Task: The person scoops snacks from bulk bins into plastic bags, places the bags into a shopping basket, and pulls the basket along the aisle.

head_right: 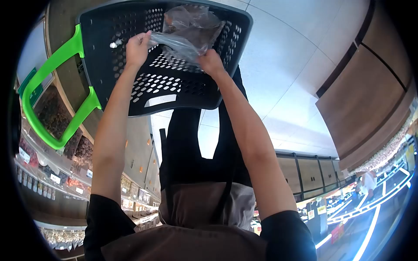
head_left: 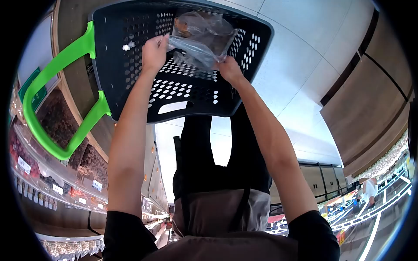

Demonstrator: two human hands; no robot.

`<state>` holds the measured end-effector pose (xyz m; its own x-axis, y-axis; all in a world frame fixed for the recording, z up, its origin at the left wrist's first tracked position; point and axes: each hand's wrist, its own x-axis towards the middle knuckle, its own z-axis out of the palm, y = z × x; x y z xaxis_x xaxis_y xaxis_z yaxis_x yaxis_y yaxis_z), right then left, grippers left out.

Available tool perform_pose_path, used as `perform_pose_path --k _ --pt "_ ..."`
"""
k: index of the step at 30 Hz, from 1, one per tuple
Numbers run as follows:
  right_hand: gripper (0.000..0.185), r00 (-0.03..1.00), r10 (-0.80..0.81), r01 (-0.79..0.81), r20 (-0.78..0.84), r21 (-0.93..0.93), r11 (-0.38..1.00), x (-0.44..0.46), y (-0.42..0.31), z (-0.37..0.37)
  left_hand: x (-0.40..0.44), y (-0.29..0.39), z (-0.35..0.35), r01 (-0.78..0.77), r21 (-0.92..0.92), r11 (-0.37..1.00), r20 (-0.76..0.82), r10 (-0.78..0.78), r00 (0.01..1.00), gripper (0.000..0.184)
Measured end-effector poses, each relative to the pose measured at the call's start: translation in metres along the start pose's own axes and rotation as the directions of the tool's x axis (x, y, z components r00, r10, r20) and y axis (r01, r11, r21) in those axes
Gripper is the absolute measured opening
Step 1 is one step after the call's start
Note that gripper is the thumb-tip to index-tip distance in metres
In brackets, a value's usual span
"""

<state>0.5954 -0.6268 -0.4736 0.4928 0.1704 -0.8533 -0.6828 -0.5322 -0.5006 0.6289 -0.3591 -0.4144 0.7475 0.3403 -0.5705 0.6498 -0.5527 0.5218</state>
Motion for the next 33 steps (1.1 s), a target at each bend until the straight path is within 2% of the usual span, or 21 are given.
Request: perform_pose_path --k 1,3,5,7,9,11,13,14,16,17,18,19,21,22,24,26,28,30,31,32,33 --pt "0.035 1.000 0.006 -0.005 0.008 -0.003 1.000 0.007 0.003 0.005 0.002 -0.009 0.005 0.010 0.000 1.000 0.001 -0.010 1.000 0.035" --pt "0.033 0.991 0.022 -0.045 -0.130 -0.181 0.982 0.018 0.008 0.007 0.003 -0.021 0.015 0.099 0.110 0.989 0.015 -0.102 0.995 0.031" --pt "0.033 0.998 -0.015 0.001 -0.057 -0.239 0.971 0.020 0.012 0.001 0.003 -0.027 0.016 0.128 0.095 0.987 0.057 -0.134 0.989 0.030" --pt "0.033 0.995 -0.043 0.014 -0.092 -0.289 0.957 0.021 0.020 0.000 0.001 -0.027 0.010 0.155 -0.052 0.987 0.055 -0.152 0.987 0.025" --pt "0.034 0.998 -0.055 0.037 -0.044 -0.323 0.946 0.014 0.025 -0.004 -0.010 -0.009 -0.012 0.166 -0.116 0.979 0.049 -0.162 0.986 0.018" --pt "0.030 1.000 -0.011 0.016 0.014 -0.407 0.913 0.004 0.026 -0.006 -0.035 0.026 -0.053 -0.052 -0.267 0.962 -0.051 0.040 0.998 0.015" --pt "0.029 0.997 -0.034 0.058 0.065 -0.422 0.905 -0.008 0.024 -0.009 -0.074 0.072 -0.119 -0.327 -0.037 0.944 -0.254 0.308 0.917 0.017" --pt "0.029 0.996 -0.036 0.071 0.087 -0.438 0.896 -0.010 0.028 -0.008 -0.095 0.095 -0.154 -0.244 -0.015 0.970 -0.344 0.224 0.912 0.020" --pt "0.030 0.990 0.006 0.065 0.141 -0.494 0.867 -0.018 0.019 -0.011 -0.126 0.109 -0.222 -0.452 0.212 0.867 -0.501 0.493 0.711 0.018" --pt "0.030 0.988 -0.002 0.079 0.153 -0.503 0.860 -0.022 0.015 -0.010 -0.138 0.105 -0.255 -0.472 0.303 0.828 -0.510 0.560 0.653 0.019" --pt "0.030 0.992 0.009 0.061 0.128 -0.536 0.842 -0.026 0.012 -0.009 -0.138 0.101 -0.289 -0.524 0.496 0.692 -0.420 0.719 0.553 0.024" --pt "0.030 0.995 0.018 0.042 0.099 -0.568 0.822 -0.027 0.012 -0.008 -0.140 0.103 -0.309 -0.532 0.482 0.696 -0.433 0.717 0.546 0.026" --pt "0.030 0.995 0.023 0.039 0.093 -0.612 0.790 -0.030 0.007 -0.002 -0.134 0.104 -0.332 -0.578 0.441 0.687 -0.377 0.726 0.575 0.027" --pt "0.030 0.995 0.025 0.038 0.094 -0.617 0.786 -0.033 0.003 0.000 -0.130 0.102 -0.335 -0.572 0.502 0.648 -0.307 0.752 0.583 0.027" --pt "0.029 0.995 -0.025 0.080 0.097 -0.617 0.783 -0.037 0.002 0.006 -0.123 0.105 -0.331 -0.567 0.513 0.644 -0.274 0.749 0.603 0.033" --pt "0.029 0.993 -0.047 0.100 0.104 -0.599 0.795 -0.047 -0.013 0.016 -0.125 0.115 -0.326 -0.516 0.471 0.715 -0.278 0.676 0.682 0.036" --pt "0.027 0.986 -0.101 0.161 0.136 -0.575 0.802 -0.061 -0.030 0.029 -0.134 0.123 -0.326 -0.530 0.251 0.810 -0.293 0.585 0.756 0.034" --pt "0.028 0.978 -0.124 0.204 0.168 -0.630 0.750 -0.068 -0.031 0.043 -0.126 0.100 -0.331 -0.602 -0.079 0.794 -0.328 0.550 0.768 0.034" --pt "0.028 0.976 -0.141 0.214 0.163 -0.651 0.729 -0.077 -0.039 0.050 -0.146 0.112 -0.325 -0.562 -0.063 0.825 -0.389 0.498 0.775 0.033" --pt "0.029 0.975 -0.099 0.207 0.197 -0.665 0.717 -0.088 -0.046 0.055 -0.148 0.100 -0.334 -0.540 0.018 0.842 -0.345 0.512 0.787 0.030" --pt "0.028 0.980 -0.108 0.196 0.170 -0.681 0.706 -0.101 -0.052 0.066 -0.156 0.090 -0.334 -0.522 -0.041 0.852 -0.381 0.469 0.797 0.028"
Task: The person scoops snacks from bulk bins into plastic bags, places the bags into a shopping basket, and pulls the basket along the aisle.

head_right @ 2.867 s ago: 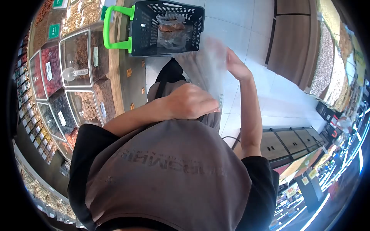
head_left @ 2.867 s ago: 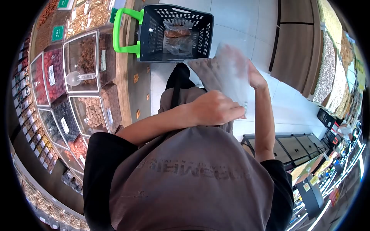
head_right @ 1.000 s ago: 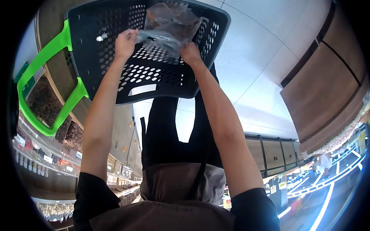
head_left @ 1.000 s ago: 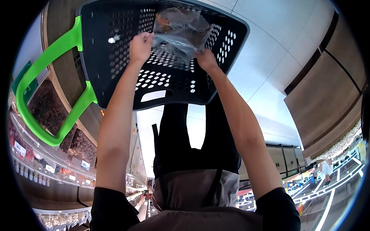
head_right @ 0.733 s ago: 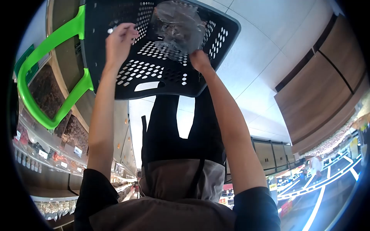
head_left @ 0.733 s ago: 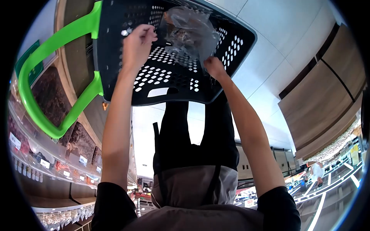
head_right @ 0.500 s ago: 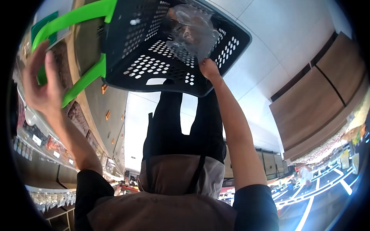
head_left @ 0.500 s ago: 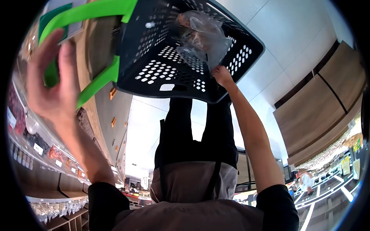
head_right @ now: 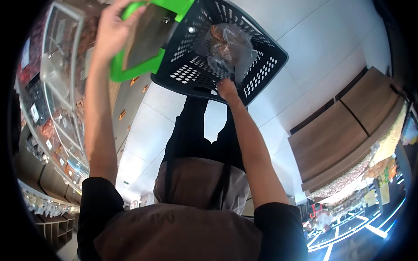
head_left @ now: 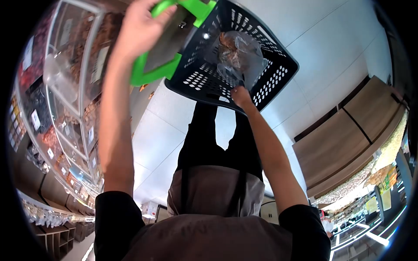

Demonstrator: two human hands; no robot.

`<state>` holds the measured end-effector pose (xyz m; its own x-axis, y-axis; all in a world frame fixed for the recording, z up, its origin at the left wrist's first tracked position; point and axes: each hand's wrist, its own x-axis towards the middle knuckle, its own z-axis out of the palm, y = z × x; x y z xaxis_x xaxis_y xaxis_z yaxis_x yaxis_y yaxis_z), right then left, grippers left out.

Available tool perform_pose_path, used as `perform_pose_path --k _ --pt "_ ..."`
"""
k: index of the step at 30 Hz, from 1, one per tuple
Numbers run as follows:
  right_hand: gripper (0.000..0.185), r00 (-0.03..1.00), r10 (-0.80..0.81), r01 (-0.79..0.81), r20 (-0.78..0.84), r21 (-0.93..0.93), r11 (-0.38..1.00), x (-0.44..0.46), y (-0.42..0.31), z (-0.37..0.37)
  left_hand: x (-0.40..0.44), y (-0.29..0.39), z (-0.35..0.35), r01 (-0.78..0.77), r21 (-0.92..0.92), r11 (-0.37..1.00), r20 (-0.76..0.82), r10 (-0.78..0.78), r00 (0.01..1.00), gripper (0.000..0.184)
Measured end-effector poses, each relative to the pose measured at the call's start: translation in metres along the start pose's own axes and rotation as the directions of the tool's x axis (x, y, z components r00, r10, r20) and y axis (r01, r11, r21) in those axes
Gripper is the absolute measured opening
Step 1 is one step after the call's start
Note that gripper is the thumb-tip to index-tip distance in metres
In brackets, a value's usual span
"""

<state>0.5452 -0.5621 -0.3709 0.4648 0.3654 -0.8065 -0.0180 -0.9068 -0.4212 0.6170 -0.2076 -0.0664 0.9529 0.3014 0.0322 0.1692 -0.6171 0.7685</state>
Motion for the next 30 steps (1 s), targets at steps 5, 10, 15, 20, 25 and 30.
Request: perform_pose_path --k 5,10,15,20,25,30 --pt "0.027 0.983 -0.182 0.182 -0.013 0.143 0.973 -0.083 -0.071 0.005 -0.089 -0.010 0.000 0.059 0.066 0.996 -0.207 -0.044 0.977 0.025" --pt "0.033 0.752 -0.621 0.581 -0.221 0.667 0.467 -0.196 -0.130 -0.017 -0.190 0.042 0.052 0.349 0.010 0.937 -0.339 -0.325 0.883 0.028" --pt "0.036 0.861 -0.496 0.261 0.115 0.737 0.624 -0.282 -0.137 -0.049 -0.263 0.097 0.112 0.428 0.095 0.899 -0.323 -0.378 0.867 0.017" --pt "0.039 0.883 -0.459 0.458 -0.104 -0.034 0.889 -0.289 -0.088 -0.058 -0.293 0.131 0.126 0.395 0.214 0.894 -0.166 -0.365 0.916 0.022" --pt "0.038 0.894 -0.442 0.447 0.067 -0.094 0.890 -0.282 -0.078 -0.057 -0.306 0.139 0.129 0.563 0.239 0.791 -0.081 -0.561 0.824 0.027" --pt "0.034 0.836 -0.504 0.526 0.217 -0.057 0.849 -0.297 -0.054 -0.012 -0.369 0.149 0.131 0.615 0.256 0.746 -0.136 -0.602 0.787 0.028"
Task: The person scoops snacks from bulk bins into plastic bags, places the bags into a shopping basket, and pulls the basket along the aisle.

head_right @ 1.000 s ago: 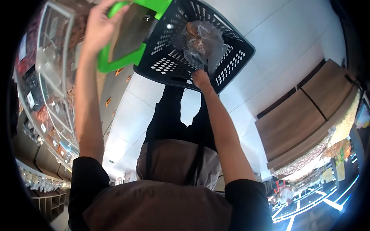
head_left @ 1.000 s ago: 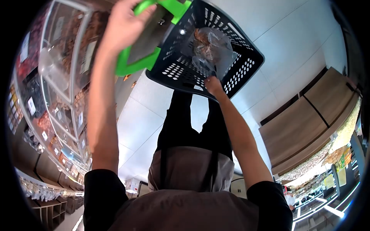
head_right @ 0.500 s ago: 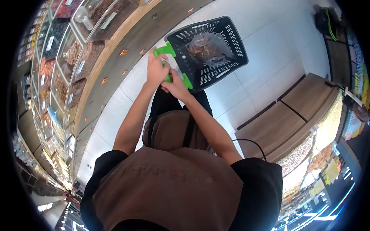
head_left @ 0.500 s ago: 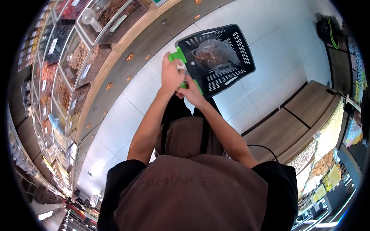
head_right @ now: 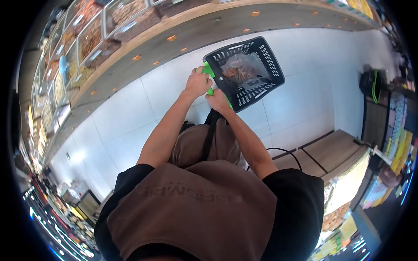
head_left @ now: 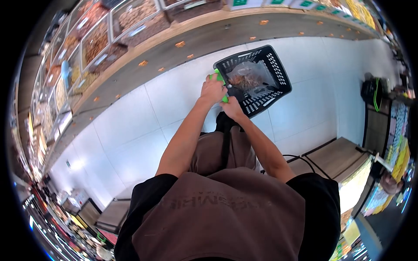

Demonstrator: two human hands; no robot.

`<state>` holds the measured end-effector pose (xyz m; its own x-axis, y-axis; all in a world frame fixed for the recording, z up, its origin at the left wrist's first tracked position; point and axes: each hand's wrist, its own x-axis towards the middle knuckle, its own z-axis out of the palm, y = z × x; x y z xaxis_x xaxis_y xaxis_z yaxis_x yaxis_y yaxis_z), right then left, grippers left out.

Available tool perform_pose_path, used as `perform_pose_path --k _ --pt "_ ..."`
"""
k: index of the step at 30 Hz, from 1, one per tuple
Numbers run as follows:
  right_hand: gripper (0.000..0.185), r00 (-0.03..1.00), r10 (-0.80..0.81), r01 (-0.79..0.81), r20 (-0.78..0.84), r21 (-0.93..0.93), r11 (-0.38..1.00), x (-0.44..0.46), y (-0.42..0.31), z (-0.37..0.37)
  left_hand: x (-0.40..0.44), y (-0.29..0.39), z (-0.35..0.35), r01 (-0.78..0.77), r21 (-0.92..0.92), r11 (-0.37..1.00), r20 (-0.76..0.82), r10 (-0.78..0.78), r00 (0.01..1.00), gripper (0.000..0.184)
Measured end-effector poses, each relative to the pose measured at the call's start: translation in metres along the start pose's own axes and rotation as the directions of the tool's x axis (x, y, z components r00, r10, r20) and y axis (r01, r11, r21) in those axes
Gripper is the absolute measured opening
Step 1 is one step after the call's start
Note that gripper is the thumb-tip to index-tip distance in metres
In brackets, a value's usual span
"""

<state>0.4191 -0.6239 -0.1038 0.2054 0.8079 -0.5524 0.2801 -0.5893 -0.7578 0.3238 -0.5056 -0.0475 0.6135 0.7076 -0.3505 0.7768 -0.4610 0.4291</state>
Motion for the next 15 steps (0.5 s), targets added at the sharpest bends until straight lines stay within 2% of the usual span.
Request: perform_pose_path --k 4,6,8,9,10,12,15 --pt "0.032 0.995 -0.070 0.065 0.074 0.062 0.996 -0.027 -0.019 0.067 -0.066 -0.052 0.008 0.010 0.091 0.996 -0.092 -0.002 0.996 0.030" --pt "0.030 0.987 -0.101 0.089 0.122 0.099 0.991 -0.040 -0.033 0.102 -0.104 -0.085 0.008 0.047 0.066 0.997 -0.101 -0.040 0.994 0.031" --pt "0.030 0.972 -0.072 0.089 0.225 -0.066 0.994 -0.056 -0.026 0.141 -0.154 -0.112 0.018 0.077 0.034 0.996 -0.099 -0.073 0.992 0.032" --pt "0.031 0.956 -0.140 0.159 0.256 -0.053 0.986 -0.053 0.001 0.167 -0.179 -0.125 0.028 0.114 0.008 0.993 -0.136 -0.112 0.984 0.032" --pt "0.031 0.953 -0.153 0.175 0.262 -0.063 0.983 -0.069 -0.001 0.169 -0.203 -0.124 0.035 0.146 -0.014 0.989 -0.182 -0.146 0.972 0.032" --pt "0.031 0.907 -0.147 0.256 0.395 -0.238 0.937 -0.105 -0.012 0.191 -0.253 -0.139 0.049 0.202 -0.045 0.978 -0.188 -0.207 0.960 0.032" --pt "0.030 0.824 -0.182 0.368 0.537 -0.262 0.892 -0.152 -0.025 0.219 -0.332 -0.167 0.085 0.276 -0.133 0.952 -0.188 -0.298 0.936 0.032"
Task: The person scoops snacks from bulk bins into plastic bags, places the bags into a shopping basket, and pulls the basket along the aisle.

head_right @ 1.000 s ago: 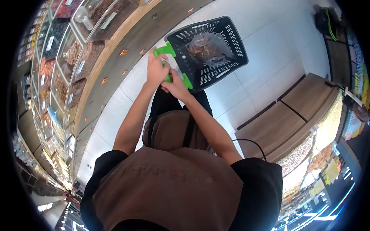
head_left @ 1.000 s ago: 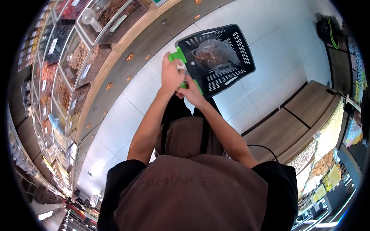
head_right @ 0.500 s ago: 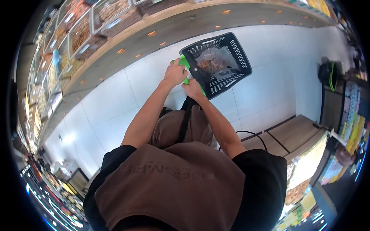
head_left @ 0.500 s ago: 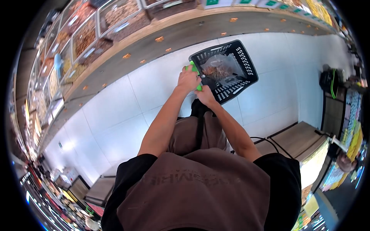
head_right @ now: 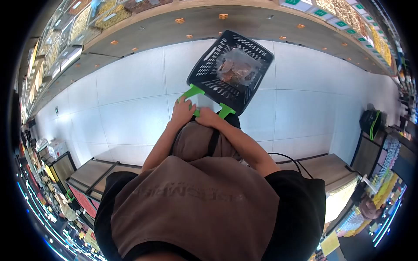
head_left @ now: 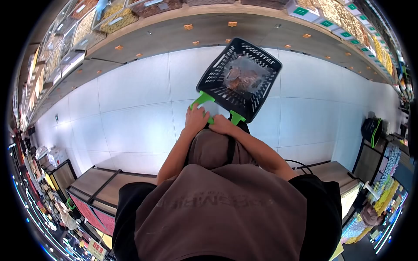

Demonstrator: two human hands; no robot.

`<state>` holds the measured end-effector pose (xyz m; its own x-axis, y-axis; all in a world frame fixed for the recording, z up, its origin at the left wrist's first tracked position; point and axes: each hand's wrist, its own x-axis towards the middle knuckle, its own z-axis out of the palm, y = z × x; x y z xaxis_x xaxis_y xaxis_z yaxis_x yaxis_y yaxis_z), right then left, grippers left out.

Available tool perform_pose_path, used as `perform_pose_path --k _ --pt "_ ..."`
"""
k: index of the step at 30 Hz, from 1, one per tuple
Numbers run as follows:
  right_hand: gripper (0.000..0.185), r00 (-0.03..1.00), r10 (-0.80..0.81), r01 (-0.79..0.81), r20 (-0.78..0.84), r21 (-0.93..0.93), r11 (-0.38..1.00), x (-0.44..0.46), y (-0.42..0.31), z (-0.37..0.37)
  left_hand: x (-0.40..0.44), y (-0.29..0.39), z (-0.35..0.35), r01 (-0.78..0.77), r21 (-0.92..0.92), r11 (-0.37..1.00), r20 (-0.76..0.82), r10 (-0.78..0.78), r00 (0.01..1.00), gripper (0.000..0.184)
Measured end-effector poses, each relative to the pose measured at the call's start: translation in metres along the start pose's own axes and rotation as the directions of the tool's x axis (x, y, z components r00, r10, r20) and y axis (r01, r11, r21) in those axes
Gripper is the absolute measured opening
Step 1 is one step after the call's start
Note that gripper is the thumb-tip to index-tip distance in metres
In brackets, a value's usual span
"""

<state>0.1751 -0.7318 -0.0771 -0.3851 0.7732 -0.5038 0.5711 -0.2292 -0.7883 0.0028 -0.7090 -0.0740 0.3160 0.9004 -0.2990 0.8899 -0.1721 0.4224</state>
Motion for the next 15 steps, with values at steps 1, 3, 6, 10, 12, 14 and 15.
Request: perform_pose_path --k 1,3,6,10,12,14,15 --pt "0.029 0.997 -0.033 0.035 0.072 -0.026 0.999 -0.002 -0.006 0.011 -0.024 -0.017 0.007 0.087 -0.079 0.993 0.022 -0.085 0.996 0.034" --pt "0.033 0.985 -0.084 0.094 0.149 -0.057 0.994 0.005 -0.006 0.040 -0.058 -0.029 0.004 0.181 -0.153 0.971 0.043 -0.177 0.983 0.036" --pt "0.033 0.928 -0.112 0.203 0.355 -0.229 0.952 -0.001 -0.035 0.057 -0.103 -0.037 -0.024 0.395 -0.184 0.900 0.188 -0.362 0.913 0.041" --pt "0.035 0.815 0.009 0.262 0.580 -0.382 0.886 -0.002 -0.078 0.062 -0.158 -0.053 -0.020 0.490 -0.344 0.801 0.227 -0.436 0.871 0.046" --pt "0.035 0.796 0.001 0.314 0.605 -0.415 0.854 0.001 -0.083 0.068 -0.176 -0.053 -0.017 0.489 -0.338 0.804 0.195 -0.448 0.872 0.053" --pt "0.034 0.783 -0.011 0.359 0.623 -0.437 0.825 0.008 -0.080 0.077 -0.183 -0.055 -0.024 0.459 -0.315 0.831 0.144 -0.436 0.888 0.057" --pt "0.034 0.764 -0.002 0.377 0.645 -0.445 0.812 0.008 -0.078 0.079 -0.186 -0.054 -0.030 0.414 -0.267 0.870 0.111 -0.399 0.910 0.062"
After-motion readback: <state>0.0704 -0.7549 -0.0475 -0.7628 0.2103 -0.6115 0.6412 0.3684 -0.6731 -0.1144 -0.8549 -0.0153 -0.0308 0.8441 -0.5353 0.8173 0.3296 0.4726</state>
